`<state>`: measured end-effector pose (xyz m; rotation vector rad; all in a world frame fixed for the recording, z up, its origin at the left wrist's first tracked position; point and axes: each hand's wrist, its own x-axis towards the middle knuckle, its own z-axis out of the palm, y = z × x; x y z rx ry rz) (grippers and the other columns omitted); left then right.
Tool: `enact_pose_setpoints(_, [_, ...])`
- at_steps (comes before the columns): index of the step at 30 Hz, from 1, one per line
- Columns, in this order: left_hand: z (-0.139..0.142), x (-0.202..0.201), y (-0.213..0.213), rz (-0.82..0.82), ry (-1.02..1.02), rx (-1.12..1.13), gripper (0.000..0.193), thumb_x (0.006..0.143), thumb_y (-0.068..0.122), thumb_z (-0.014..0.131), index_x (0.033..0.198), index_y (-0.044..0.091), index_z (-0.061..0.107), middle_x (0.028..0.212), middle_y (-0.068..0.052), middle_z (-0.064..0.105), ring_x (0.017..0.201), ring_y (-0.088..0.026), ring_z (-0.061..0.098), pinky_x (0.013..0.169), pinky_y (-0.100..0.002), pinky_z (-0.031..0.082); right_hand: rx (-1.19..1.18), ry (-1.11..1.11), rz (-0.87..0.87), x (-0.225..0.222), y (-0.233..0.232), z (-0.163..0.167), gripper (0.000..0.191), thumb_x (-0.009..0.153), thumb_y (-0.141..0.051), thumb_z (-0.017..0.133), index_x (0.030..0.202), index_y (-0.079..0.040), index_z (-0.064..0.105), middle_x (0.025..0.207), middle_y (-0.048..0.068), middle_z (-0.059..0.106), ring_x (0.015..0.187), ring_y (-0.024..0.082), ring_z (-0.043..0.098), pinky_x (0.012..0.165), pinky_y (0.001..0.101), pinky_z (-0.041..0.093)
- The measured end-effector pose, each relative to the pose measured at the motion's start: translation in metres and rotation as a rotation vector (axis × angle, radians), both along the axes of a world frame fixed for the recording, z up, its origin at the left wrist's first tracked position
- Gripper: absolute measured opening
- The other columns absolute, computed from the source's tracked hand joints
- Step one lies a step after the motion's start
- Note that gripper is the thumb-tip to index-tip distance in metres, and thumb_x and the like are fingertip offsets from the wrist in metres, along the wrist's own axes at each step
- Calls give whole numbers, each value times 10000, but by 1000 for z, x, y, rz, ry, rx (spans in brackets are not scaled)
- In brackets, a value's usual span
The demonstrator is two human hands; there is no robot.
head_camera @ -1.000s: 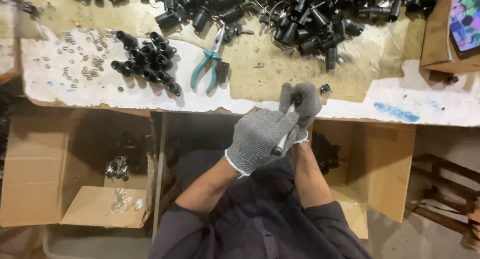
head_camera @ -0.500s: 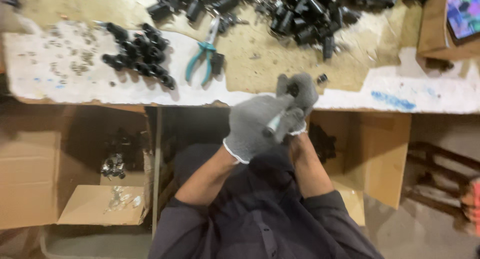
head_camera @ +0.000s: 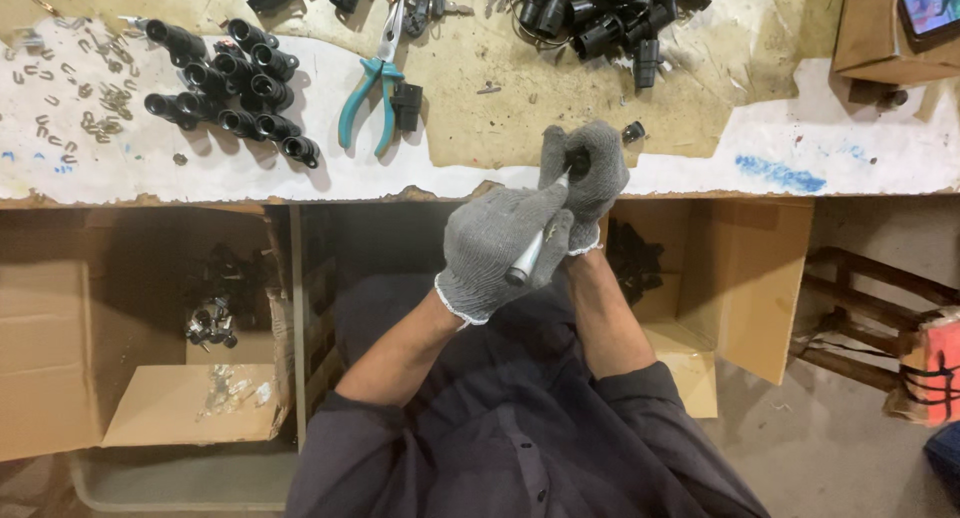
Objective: The person, wearing gloves, assembles small black plastic lamp holder components at a workbench. They pick parts from the table, fit pieces together by hand, use pliers and a screwdriver-like tool on the assemblies, and place finished units into cardboard boxes below the bench.
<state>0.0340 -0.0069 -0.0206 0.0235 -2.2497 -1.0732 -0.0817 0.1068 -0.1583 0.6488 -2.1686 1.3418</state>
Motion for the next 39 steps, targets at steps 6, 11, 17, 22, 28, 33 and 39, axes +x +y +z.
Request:
enact_pose_setpoints(6, [-6,0,0,-28,55,-2,300,910,165,793,1174,44,718,954,-108,749,831,-245,743,759,-363,591,-9,-20,4,1,-2,9,242,906,-83,835,961,-89,599,859,14,622,703,107,605,598,250,509])
enact_pose_setpoints(11, [-7,2,2,-19,12,-22,289,899,155,802,1156,38,740,923,-116,756,779,-249,728,717,-367,582,-7,-35,-3,2,1,4,238,902,-61,830,952,-83,598,847,18,619,693,107,590,594,248,491])
enact_pose_setpoints(17, [-12,-3,5,-22,42,-9,269,920,185,789,1146,52,730,931,-110,755,800,-237,744,744,-355,597,21,7,-9,-7,3,-11,251,913,-135,851,953,-102,606,820,-3,615,668,78,597,574,222,519])
enact_pose_setpoints(22, [-10,-2,3,-14,32,-33,264,919,167,787,1145,40,740,907,-110,758,762,-237,732,702,-356,582,31,21,21,-7,6,-12,276,889,-198,851,952,-94,604,810,5,597,651,81,581,550,223,492])
enact_pose_setpoints(28, [-7,-1,5,-19,25,-18,272,922,155,786,1162,40,735,912,-104,754,772,-236,731,713,-355,583,42,-35,-30,1,0,4,249,930,-141,847,946,-101,602,828,3,608,664,88,575,569,240,485])
enact_pose_setpoints(33, [-7,-2,4,-13,19,-6,279,902,159,788,1147,37,732,904,-112,746,764,-250,726,707,-365,577,57,-15,-40,1,-3,11,265,916,-141,848,938,-102,587,831,8,597,682,105,565,592,256,483])
enact_pose_setpoints(39, [-6,-3,4,-14,19,1,262,914,145,784,1146,36,728,907,-110,739,773,-244,722,711,-362,576,33,-36,-20,-1,3,3,278,935,-207,849,937,-107,590,823,-5,569,691,101,561,598,261,484])
